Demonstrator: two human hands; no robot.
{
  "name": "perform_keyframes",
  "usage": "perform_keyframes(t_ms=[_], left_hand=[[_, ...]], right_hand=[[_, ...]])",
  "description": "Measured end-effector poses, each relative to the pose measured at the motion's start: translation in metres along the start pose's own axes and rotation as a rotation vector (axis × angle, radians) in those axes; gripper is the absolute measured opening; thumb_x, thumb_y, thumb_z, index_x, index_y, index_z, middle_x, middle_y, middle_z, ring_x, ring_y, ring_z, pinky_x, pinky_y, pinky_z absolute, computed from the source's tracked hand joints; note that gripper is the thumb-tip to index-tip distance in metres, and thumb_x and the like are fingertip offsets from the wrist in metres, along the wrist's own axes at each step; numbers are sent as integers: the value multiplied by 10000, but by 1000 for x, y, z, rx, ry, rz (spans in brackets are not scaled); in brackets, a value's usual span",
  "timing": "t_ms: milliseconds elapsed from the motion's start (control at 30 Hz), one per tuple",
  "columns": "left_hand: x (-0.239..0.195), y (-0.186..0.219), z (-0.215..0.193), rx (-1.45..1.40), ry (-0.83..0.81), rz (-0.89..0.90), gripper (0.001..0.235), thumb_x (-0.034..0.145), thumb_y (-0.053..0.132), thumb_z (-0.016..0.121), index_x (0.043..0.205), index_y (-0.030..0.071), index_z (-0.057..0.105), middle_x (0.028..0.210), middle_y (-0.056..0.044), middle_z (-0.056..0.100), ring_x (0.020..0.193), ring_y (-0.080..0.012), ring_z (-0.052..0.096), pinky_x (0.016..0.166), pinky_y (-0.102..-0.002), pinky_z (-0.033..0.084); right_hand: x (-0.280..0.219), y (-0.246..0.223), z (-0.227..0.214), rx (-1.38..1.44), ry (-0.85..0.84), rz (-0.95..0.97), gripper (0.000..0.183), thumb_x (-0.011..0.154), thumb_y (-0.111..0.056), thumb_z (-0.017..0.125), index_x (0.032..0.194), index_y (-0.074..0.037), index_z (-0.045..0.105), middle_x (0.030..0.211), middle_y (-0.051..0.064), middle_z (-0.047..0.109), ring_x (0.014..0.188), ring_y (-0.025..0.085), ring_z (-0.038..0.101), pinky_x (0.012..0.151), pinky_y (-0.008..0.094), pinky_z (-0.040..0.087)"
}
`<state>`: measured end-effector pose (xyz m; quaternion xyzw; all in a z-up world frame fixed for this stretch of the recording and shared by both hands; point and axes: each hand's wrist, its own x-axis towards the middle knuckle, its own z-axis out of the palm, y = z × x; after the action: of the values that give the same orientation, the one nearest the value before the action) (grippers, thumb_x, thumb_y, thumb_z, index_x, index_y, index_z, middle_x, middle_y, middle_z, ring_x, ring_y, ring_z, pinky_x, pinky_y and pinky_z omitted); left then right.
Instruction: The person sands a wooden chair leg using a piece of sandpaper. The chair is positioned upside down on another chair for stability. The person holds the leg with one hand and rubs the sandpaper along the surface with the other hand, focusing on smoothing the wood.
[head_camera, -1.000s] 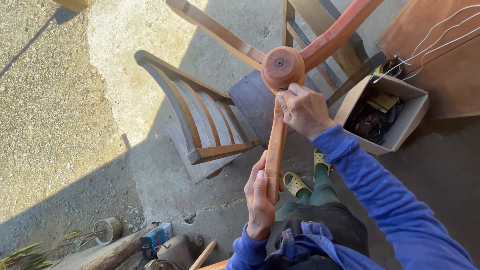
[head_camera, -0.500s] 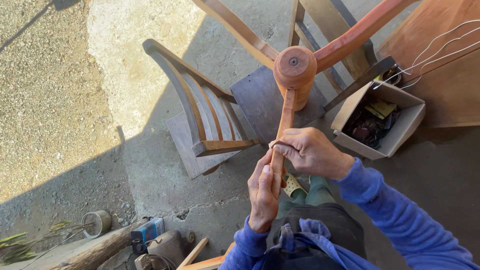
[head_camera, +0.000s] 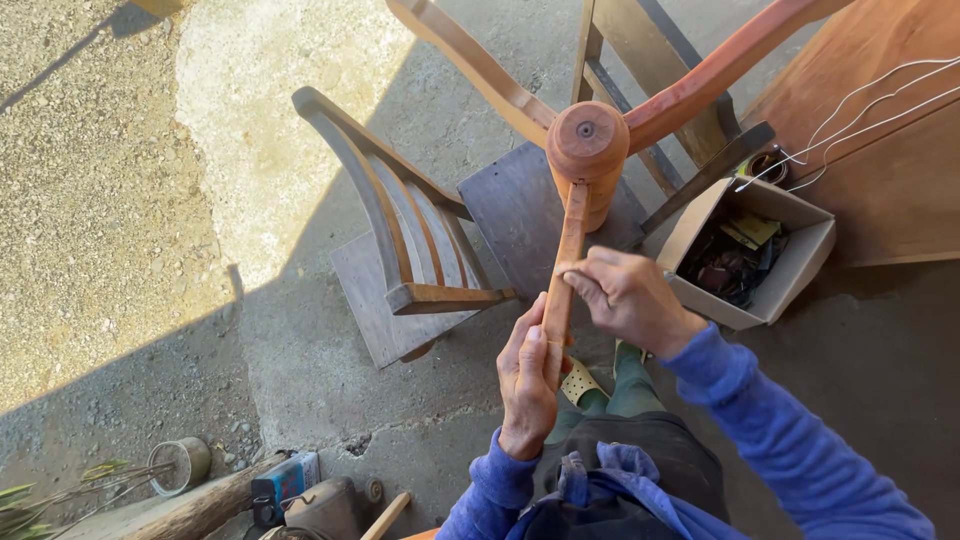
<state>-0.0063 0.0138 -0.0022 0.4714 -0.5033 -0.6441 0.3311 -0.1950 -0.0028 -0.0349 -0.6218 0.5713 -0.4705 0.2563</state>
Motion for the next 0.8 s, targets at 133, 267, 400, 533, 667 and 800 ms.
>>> perform_keyframes(t_ms=[133,267,400,533,667,800], left_hand=[[10,5,-2,-35,-11,5,572,1025,345,394,1463,10,546,906,-47,638,690,-92,552,606,-247,474],[12,-14,-4,-67,-7,-4,569,1022,329,396,1454,-7,556,910,-49,643,700,-89,554,605,-245,470],[7,-17,-8,-105,7,-19,568,1048,320,404,1467,-36,548,924,-49,639,715,-86,526,623,-245,454],[9,1,-1,-75,32,-1,594,1056,353,363,1471,-29,551,889,-43,638,680,-84,524,595,-238,444],[11,-3,-1,-49,22,13,603,1054,361,345,1470,-24,551,874,-38,631,674,-89,537,594,-239,453],[1,-11,-1,-45,50,10,595,1055,346,355,1462,-38,557,869,-41,640,675,-94,547,590,-242,459]], right_hand=[[19,30,9,-142,75,-14,111,996,-140,695,994,-39,741,836,108,667,743,305,686,637,394,534],[-2,-29,-6,75,6,-91,125,974,-131,682,1059,-53,731,842,76,670,733,258,705,635,365,557],[-21,-50,1,99,-45,-81,179,930,-140,702,1091,-85,761,793,77,655,678,248,693,582,365,552],[2,1,5,-168,80,-59,150,962,-150,720,1088,-82,763,811,107,654,712,288,678,588,392,528],[-1,2,8,-188,161,-40,132,994,-151,704,1092,-71,743,860,107,673,743,283,687,615,385,533],[-18,-27,7,-77,133,-58,188,965,-146,682,1104,-36,743,827,113,658,719,276,688,619,378,543]])
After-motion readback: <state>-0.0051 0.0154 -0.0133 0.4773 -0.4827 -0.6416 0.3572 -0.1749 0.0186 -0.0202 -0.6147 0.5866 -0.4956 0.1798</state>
